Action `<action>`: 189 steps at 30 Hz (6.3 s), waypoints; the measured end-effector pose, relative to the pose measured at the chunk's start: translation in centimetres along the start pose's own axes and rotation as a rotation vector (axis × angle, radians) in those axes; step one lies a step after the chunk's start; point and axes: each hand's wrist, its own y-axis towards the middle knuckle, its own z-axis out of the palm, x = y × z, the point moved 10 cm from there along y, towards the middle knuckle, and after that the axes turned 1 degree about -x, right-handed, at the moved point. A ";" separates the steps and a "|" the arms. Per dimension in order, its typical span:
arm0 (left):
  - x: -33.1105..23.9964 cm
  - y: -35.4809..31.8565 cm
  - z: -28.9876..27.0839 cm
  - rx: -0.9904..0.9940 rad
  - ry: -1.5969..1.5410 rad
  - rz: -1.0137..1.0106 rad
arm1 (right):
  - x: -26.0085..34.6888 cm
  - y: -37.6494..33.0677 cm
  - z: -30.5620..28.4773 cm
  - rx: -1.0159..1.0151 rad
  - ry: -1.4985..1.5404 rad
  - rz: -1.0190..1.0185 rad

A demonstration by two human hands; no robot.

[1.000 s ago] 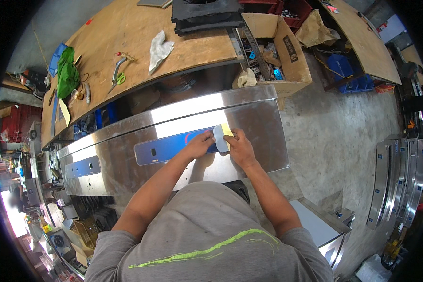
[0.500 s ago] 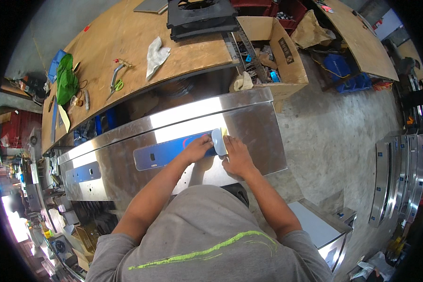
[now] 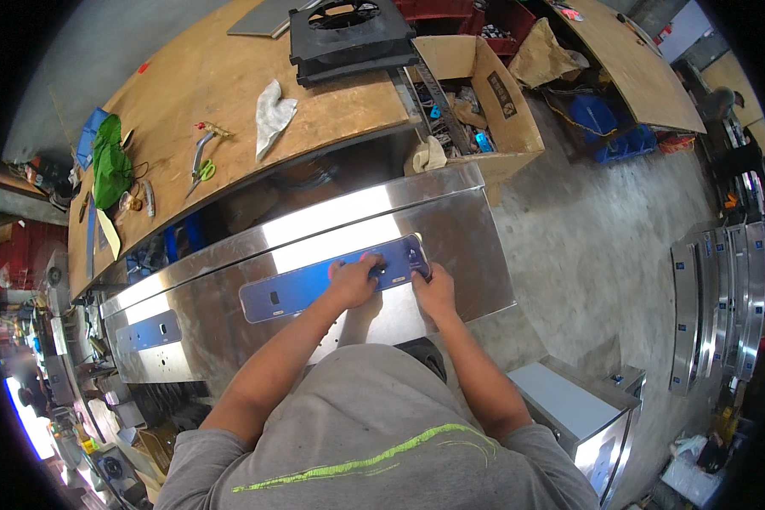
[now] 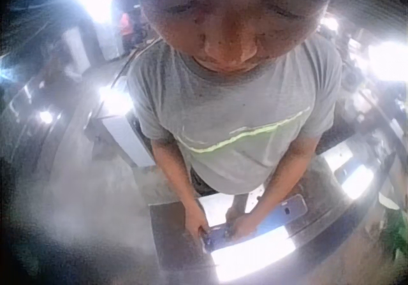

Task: The person applies a blue sticker to a stainless steel surface, smoothing it with their hands. They then use a yellow cloth to rub the sticker, peel it off, and reapply it to ensure proper adhesion.

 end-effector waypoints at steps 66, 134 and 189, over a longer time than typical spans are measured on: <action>0.0 -0.6 -1.6 -0.338 0.173 0.703 | -4.3 3.5 -3.8 -0.256 -0.279 0.169; 19.6 -14.0 -3.2 -0.316 0.272 -0.018 | 2.2 0.4 7.6 0.140 -1.009 -0.141; 20.8 -16.1 -6.6 -0.205 0.471 0.092 | 2.4 0.3 7.8 0.130 -1.022 -0.184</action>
